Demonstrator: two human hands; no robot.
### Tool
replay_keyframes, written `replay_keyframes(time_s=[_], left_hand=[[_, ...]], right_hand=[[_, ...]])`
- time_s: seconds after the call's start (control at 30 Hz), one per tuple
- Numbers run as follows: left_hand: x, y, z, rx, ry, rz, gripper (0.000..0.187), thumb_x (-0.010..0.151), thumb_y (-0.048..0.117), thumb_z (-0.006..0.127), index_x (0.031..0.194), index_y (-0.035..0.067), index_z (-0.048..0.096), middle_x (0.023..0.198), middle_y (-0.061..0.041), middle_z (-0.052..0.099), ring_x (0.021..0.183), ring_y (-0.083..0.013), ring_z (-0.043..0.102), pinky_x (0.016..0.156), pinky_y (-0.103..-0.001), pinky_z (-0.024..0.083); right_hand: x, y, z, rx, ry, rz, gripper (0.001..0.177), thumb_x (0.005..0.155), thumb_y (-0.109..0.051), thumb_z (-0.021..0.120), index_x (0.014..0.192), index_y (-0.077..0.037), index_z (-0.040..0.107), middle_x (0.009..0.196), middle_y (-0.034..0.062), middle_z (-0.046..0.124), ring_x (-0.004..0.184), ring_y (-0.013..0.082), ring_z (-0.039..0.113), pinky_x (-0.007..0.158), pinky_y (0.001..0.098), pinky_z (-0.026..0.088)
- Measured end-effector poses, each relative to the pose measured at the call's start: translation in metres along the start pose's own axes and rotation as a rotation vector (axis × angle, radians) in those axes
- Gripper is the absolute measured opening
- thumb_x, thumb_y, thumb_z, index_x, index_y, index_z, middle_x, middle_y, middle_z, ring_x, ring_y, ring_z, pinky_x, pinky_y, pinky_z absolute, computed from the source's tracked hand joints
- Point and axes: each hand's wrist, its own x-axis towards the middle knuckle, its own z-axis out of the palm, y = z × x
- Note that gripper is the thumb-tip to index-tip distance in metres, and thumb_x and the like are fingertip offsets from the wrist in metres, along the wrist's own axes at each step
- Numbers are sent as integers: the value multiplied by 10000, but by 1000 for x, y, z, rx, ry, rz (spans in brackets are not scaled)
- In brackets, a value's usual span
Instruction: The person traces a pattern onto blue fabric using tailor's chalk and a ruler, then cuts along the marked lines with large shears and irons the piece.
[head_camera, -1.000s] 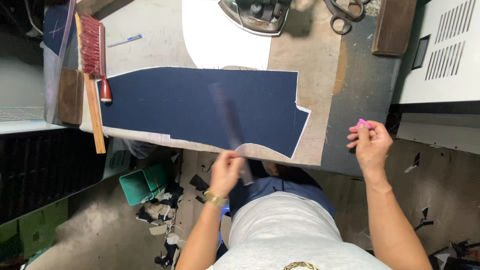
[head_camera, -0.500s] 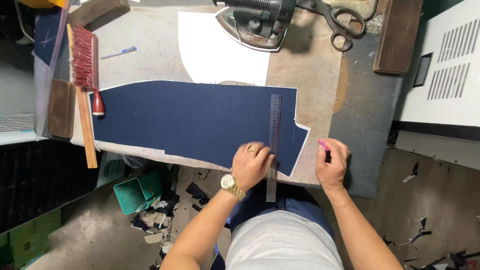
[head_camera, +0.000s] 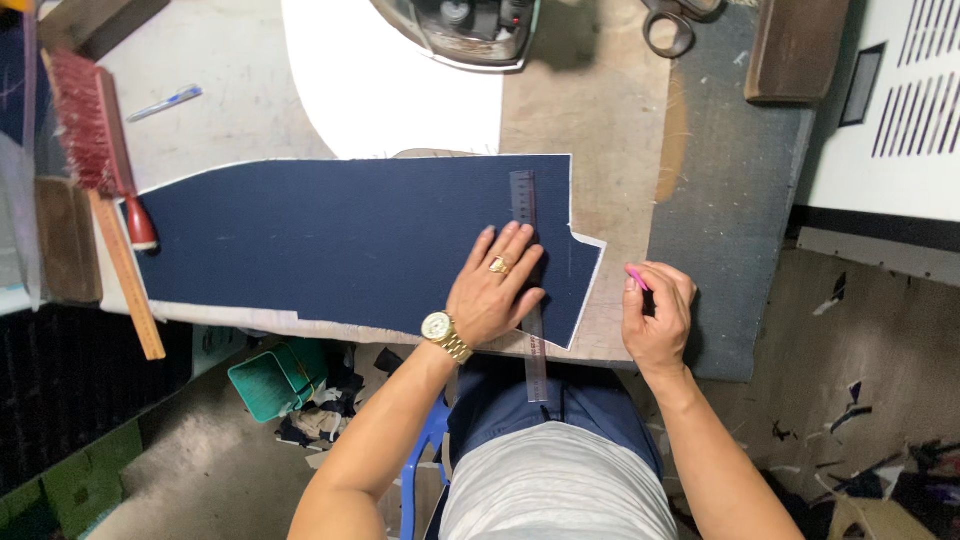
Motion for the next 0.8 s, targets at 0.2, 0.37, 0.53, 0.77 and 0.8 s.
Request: replay_keyframes(time_s=[0.2,0.37,0.53,0.77,0.8], left_hand=[[7,-25,-13,62,-161,55,697,921,458,724,1432,11,566,1541,-241,488,1449,-376,447,1221,-603,235],[21,-31,-6,100,-208,111,711,965,507,667,1462,10,551,1558,-229,479,1458,-372,436,1216,-611,216],[46,-37,0,111,-221,130,747,956,530,700,1472,11,552,1563,-229,477,1461,-388,427,1202,-641,203],[77,-42,-8,101,-348,84,838,1045,645,617,1564,1,473,1621,-204,391,1507,-414,334,1195,-683,183],[79,-43,-7,92,-339,79,826,1054,636,621,1568,8,465,1622,-200,385,1508,-416,334,1197,-682,188]], right_hand=[[2,0,1,-8,28,-23,71,996,-28,684,1031,9,734,1027,107,771,981,338,697,941,433,488],[1,3,2,-4,41,-7,64,972,-22,699,1015,14,730,1028,108,775,974,340,699,925,441,489],[1,2,3,10,38,0,58,967,-33,712,987,19,728,1031,108,781,976,345,703,917,446,486],[11,-11,-4,-64,-89,-3,173,1043,-74,569,1066,60,677,1047,155,738,1011,351,663,936,439,487],[11,-11,-4,-62,-85,-3,170,1044,-75,564,1054,58,668,1049,153,740,1007,353,661,937,443,490]])
